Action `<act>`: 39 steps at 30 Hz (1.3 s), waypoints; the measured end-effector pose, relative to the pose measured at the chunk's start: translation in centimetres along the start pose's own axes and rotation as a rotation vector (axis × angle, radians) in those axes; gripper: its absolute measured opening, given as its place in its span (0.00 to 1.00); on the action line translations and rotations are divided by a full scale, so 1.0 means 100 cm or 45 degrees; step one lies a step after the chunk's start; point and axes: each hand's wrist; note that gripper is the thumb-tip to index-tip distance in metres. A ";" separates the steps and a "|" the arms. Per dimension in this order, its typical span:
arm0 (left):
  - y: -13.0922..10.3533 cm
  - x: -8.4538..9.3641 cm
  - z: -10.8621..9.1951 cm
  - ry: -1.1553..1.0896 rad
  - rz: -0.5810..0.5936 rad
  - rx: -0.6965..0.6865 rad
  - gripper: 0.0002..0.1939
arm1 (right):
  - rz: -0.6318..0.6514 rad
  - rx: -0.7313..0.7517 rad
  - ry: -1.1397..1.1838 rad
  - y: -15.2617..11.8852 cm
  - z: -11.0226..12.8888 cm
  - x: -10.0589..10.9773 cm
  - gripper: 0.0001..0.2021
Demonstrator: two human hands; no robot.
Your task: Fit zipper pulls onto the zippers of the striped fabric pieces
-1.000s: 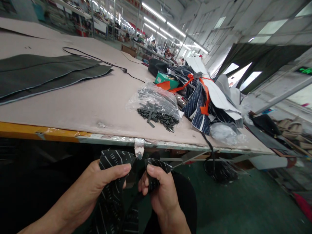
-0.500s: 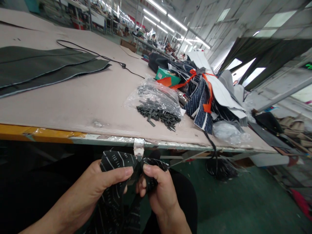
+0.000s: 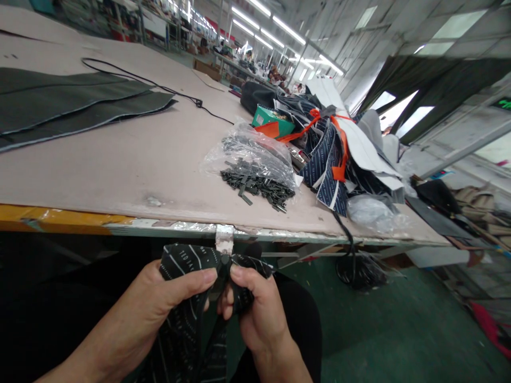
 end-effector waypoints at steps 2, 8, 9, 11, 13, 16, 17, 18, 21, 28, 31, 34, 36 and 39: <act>0.000 0.001 0.002 0.011 -0.005 -0.001 0.15 | 0.001 0.000 0.003 0.000 0.001 0.000 0.19; 0.006 -0.002 0.002 0.071 -0.063 -0.016 0.17 | -0.032 0.046 0.060 0.002 -0.003 -0.004 0.19; 0.007 -0.003 0.000 0.076 -0.068 -0.025 0.18 | -0.020 0.061 0.064 0.003 -0.004 -0.004 0.19; 0.010 -0.004 -0.004 0.080 -0.085 -0.046 0.17 | 0.014 0.087 0.075 0.006 -0.006 -0.002 0.18; 0.011 -0.001 -0.006 0.069 -0.125 -0.034 0.17 | 0.042 0.132 0.065 0.006 -0.006 0.004 0.16; 0.007 0.013 0.003 0.137 -0.117 0.055 0.18 | 0.098 0.275 -0.172 0.000 -0.005 0.021 0.11; 0.004 0.019 0.009 0.197 -0.090 0.073 0.19 | 0.123 0.317 -0.285 -0.004 -0.004 0.027 0.10; 0.000 0.024 0.016 0.271 -0.067 0.072 0.20 | 0.142 0.344 -0.391 -0.009 -0.004 0.033 0.10; -0.011 0.031 0.036 0.458 -0.057 0.038 0.23 | 0.118 0.377 -0.600 -0.021 -0.005 0.043 0.11; -0.013 0.011 0.029 0.236 -0.143 0.133 0.28 | -0.052 0.429 -0.568 -0.025 -0.002 0.031 0.13; -0.003 0.003 0.002 0.379 -0.260 0.016 0.26 | -0.094 0.503 -0.605 -0.011 0.016 0.019 0.11; 0.011 -0.003 -0.028 0.688 -0.475 -0.265 0.24 | -0.104 0.644 -0.763 0.012 0.040 0.007 0.10; 0.021 -0.005 -0.043 0.849 -0.579 -0.426 0.22 | -0.103 0.723 -0.867 0.028 0.054 0.002 0.10; 0.029 -0.006 -0.049 0.815 -0.598 -0.506 0.19 | -0.043 0.776 -0.951 0.038 0.066 0.002 0.11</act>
Point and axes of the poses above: each hand's wrist, its own y-axis towards the middle knuckle, its own x-axis out of the back of the hand, z = x × y, and after that the axes turned 7 degrees about y, right-handed
